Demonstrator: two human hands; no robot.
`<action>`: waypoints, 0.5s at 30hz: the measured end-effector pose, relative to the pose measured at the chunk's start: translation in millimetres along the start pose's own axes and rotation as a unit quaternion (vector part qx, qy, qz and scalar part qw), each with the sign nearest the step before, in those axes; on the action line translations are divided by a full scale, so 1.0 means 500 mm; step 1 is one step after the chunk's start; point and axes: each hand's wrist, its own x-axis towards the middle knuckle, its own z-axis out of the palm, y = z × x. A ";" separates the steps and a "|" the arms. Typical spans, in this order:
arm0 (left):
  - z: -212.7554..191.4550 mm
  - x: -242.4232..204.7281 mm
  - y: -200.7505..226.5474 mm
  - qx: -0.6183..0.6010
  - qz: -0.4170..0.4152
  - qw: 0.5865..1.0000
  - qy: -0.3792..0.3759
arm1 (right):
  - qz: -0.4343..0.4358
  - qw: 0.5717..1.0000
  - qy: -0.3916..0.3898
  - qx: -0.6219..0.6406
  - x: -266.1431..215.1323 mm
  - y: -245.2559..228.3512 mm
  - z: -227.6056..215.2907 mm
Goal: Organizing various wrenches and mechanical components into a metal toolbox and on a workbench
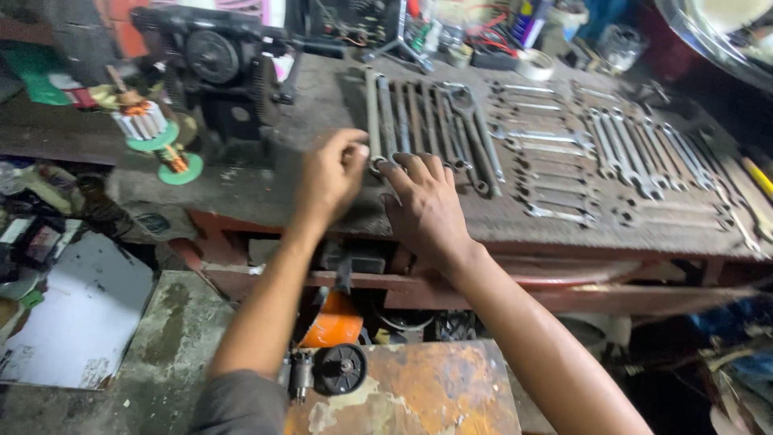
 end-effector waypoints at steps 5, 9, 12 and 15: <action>-0.024 0.020 0.041 0.036 -0.132 0.989 -0.051 | -0.009 0.992 -0.027 -0.123 0.053 0.002 0.092; -0.013 0.038 0.015 0.052 -0.189 0.972 -0.126 | -0.030 0.987 -0.014 -0.157 0.071 0.010 0.114; -0.025 0.031 0.023 0.001 -0.159 0.976 -0.152 | -0.059 0.984 0.016 -0.165 0.085 0.005 0.100; -0.017 0.023 0.015 0.024 -0.127 0.985 -0.113 | -0.084 0.986 0.048 -0.136 0.096 0.003 0.075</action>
